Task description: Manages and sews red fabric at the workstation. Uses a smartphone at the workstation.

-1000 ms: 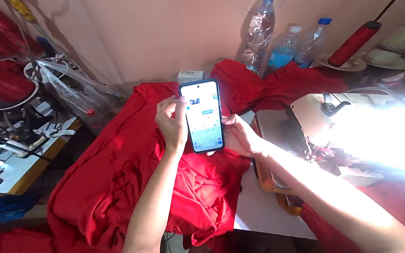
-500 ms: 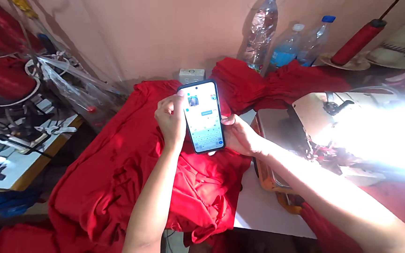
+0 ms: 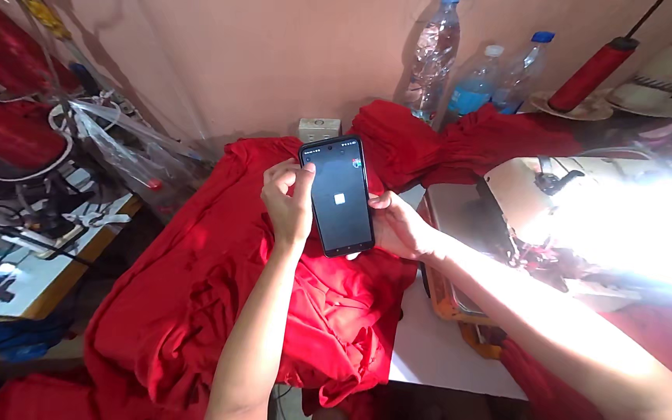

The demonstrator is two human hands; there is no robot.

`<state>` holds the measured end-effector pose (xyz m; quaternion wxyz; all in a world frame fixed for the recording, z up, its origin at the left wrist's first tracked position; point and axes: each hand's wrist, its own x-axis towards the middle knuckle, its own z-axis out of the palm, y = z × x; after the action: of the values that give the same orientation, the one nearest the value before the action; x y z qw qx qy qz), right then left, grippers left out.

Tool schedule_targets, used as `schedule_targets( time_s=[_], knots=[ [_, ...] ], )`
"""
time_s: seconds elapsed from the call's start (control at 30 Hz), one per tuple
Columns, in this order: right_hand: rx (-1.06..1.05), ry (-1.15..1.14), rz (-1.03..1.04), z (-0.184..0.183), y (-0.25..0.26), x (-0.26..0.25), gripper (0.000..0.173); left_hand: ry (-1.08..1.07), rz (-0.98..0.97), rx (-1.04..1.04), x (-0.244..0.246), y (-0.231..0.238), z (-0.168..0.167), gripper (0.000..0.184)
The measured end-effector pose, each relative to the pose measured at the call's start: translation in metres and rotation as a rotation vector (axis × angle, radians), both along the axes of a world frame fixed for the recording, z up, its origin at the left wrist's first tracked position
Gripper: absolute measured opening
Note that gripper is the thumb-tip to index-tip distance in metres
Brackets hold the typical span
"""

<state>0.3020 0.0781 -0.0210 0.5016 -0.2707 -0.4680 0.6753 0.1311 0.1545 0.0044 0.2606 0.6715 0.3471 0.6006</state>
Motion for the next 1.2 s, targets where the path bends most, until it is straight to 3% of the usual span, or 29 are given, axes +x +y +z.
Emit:
schedule_targets(
  time_s=[0.13,0.47,0.6,1.2],
  knots=[
    [-0.009,0.020,0.018,0.000,0.000,0.002,0.038,0.005,-0.038,0.060,-0.004,0.002,-0.003,0.047],
    [0.001,-0.010,0.037,0.000,0.000,0.001,0.036,-0.070,0.016,0.084,0.000,0.011,-0.002,0.036],
    [-0.008,-0.003,0.016,0.002,-0.001,0.001,0.035,-0.025,0.009,0.042,-0.003,0.006,0.002,0.045],
    [-0.012,0.017,0.016,0.003,-0.001,0.002,0.036,-0.089,-0.076,-0.013,-0.005,0.014,-0.011,0.049]
  ],
)
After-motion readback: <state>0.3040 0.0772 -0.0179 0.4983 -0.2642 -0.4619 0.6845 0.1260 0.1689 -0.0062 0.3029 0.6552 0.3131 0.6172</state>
